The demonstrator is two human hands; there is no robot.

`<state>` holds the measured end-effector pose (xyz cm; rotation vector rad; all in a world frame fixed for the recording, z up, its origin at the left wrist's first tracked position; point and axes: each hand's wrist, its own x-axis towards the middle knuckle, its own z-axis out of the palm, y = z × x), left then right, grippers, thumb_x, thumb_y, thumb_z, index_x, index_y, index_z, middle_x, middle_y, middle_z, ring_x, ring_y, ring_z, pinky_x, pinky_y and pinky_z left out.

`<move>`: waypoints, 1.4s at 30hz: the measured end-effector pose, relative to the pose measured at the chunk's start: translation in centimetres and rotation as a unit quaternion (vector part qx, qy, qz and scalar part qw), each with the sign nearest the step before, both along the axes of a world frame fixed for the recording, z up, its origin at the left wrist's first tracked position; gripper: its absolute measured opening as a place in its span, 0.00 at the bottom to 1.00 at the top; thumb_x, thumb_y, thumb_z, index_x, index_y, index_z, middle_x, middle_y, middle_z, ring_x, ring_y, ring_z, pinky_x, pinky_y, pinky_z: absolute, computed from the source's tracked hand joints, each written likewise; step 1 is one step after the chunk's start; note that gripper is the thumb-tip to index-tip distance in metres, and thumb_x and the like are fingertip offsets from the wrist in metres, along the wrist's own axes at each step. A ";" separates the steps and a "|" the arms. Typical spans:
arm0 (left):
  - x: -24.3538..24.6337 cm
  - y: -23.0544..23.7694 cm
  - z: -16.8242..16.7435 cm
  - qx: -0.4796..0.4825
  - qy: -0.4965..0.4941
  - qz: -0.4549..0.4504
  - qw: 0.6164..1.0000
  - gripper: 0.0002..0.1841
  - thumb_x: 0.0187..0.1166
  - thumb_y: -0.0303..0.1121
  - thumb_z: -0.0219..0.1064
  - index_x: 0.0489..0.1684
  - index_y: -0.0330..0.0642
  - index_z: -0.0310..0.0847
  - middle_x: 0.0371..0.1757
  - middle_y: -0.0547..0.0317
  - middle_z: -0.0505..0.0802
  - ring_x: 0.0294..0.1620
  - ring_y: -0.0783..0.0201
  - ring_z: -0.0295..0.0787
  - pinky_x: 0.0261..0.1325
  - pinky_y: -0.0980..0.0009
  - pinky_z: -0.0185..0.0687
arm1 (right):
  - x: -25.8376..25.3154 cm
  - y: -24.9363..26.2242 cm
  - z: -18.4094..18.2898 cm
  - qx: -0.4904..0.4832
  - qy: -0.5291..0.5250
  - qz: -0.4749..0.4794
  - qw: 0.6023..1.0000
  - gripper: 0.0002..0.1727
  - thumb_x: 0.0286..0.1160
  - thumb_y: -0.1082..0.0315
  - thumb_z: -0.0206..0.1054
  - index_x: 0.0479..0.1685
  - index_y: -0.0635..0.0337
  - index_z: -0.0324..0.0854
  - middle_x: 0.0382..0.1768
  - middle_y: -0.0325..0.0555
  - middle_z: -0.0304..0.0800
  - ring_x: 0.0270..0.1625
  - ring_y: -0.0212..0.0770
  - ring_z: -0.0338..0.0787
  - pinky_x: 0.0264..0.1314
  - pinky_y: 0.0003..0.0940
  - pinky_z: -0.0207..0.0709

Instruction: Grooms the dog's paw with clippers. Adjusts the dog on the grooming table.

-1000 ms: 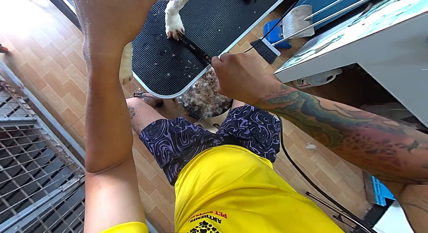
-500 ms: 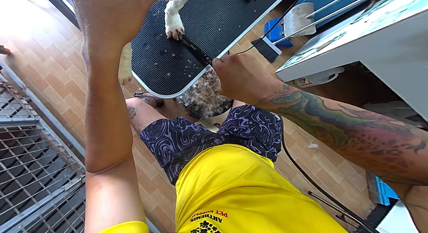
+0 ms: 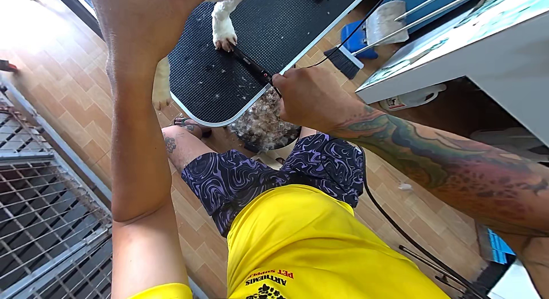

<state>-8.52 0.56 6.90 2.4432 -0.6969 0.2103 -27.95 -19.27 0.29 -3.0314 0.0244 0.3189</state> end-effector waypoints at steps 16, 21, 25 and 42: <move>0.3 0.1 -0.3 -0.080 -0.030 -0.019 0.996 0.37 0.43 0.79 0.79 0.37 0.57 0.89 0.36 0.72 0.91 0.43 0.76 0.90 0.50 0.63 0.87 | 0.1 -0.6 -0.3 0.027 0.013 0.012 0.999 0.12 0.60 0.72 0.73 0.44 0.64 0.85 0.35 0.56 0.85 0.38 0.60 0.90 0.32 0.59 0.79; 0.2 0.2 -0.3 -0.095 -0.040 -0.028 0.994 0.41 0.44 0.76 0.81 0.47 0.52 0.87 0.44 0.72 0.92 0.51 0.79 0.89 0.59 0.68 0.86 | 0.2 -0.8 -0.5 0.062 -0.032 0.019 0.997 0.15 0.60 0.73 0.72 0.48 0.65 0.85 0.36 0.57 0.86 0.38 0.60 0.90 0.32 0.59 0.80; 0.0 0.1 -0.3 -0.100 -0.052 -0.033 0.993 0.40 0.46 0.72 0.82 0.49 0.49 0.86 0.46 0.72 0.93 0.52 0.81 0.89 0.62 0.71 0.85 | 1.9 -1.1 -0.4 0.070 -0.023 -0.003 0.997 0.11 0.60 0.73 0.72 0.42 0.64 0.84 0.35 0.57 0.85 0.39 0.62 0.89 0.32 0.61 0.79; -0.3 -0.4 -0.2 -0.146 -0.051 -0.072 0.985 0.38 0.49 0.62 0.88 0.51 0.43 0.84 0.46 0.70 0.95 0.51 0.81 0.92 0.61 0.74 0.89 | 3.8 -4.1 0.5 0.472 0.140 -0.156 0.856 0.16 0.63 0.78 0.79 0.52 0.59 0.92 0.36 0.50 0.96 0.24 0.46 0.91 0.27 0.46 0.90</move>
